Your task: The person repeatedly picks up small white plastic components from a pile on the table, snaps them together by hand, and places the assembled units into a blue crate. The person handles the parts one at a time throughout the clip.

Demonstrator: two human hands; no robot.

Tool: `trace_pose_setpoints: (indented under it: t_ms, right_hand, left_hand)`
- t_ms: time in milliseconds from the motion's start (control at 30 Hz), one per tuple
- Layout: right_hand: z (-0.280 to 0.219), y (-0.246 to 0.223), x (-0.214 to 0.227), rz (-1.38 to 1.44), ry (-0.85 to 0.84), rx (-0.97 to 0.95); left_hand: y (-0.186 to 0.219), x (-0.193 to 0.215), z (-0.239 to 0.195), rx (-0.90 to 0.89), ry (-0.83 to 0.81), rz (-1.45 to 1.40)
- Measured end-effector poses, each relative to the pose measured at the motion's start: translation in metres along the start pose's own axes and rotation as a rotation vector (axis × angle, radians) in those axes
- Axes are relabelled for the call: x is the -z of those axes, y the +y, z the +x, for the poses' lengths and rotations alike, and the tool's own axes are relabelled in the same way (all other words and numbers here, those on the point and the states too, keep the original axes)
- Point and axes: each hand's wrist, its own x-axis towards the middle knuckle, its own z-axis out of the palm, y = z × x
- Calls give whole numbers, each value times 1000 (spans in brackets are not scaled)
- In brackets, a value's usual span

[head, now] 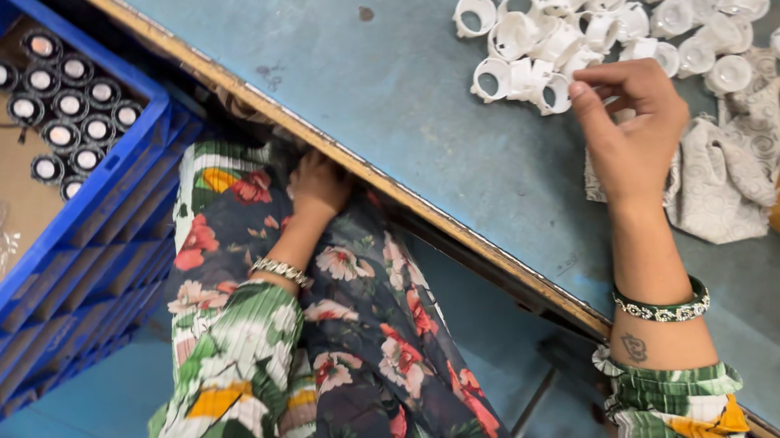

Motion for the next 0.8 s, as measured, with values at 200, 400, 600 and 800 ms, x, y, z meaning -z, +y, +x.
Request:
trace_pose_setpoints:
  t_ms: [200,400,600,800]
  right_hand:
    - [5,-18,4,-275,-117,164]
    - [5,-24,7,-558,-127,217]
    - [1,-35,4,-326,-85,163]
    - [-11,-59,-21,-225,-197,322]
  left_hand:
    - [-51,18,-8,310,-57,-651]
    - [-64,134,9,360,808,-1067]
    - [20,238,6,-78,907,-1280]
    - [142,267,36,-369,319,-926]
